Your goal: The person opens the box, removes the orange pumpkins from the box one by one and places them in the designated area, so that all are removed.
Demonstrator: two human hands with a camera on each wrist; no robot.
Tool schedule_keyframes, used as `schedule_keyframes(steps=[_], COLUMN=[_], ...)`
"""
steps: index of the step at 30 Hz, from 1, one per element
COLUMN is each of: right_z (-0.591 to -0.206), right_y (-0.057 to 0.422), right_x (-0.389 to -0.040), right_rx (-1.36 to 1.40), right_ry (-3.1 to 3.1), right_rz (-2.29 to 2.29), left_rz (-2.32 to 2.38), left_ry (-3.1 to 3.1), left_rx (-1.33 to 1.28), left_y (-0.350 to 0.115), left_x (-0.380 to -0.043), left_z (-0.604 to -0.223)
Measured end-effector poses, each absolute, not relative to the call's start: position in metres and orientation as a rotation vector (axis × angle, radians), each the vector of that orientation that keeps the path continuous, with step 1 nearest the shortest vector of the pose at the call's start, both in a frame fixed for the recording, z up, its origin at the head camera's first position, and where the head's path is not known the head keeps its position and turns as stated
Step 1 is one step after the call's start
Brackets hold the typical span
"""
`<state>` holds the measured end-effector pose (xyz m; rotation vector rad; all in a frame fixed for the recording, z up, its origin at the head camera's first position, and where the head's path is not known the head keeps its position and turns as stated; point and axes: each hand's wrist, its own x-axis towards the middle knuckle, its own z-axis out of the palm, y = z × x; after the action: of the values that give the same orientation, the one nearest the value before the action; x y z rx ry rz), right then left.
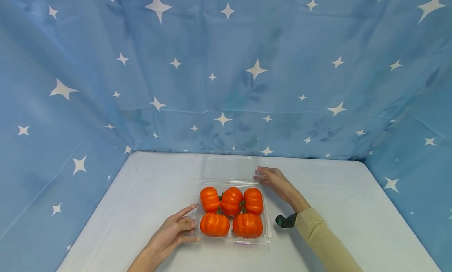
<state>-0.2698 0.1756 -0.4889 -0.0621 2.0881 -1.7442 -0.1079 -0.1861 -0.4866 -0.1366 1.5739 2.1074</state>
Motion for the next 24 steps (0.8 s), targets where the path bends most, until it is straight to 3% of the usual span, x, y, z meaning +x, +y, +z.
schedule_keyframes(steps=[9,24], right_z=[-0.474,-0.451], right_y=[0.181,0.184], right_x=[-0.248,-0.213], right_rx=[-0.061,-0.492], right_ry=[2.365,2.738], right_rz=[-1.416,-1.043], left_rz=[2.100,1.993], left_ry=[1.536,1.686], left_rx=[-0.081,-0.061], left_y=[-0.190,-0.194], left_x=[-0.109,-0.127], left_z=[-0.490,-0.489])
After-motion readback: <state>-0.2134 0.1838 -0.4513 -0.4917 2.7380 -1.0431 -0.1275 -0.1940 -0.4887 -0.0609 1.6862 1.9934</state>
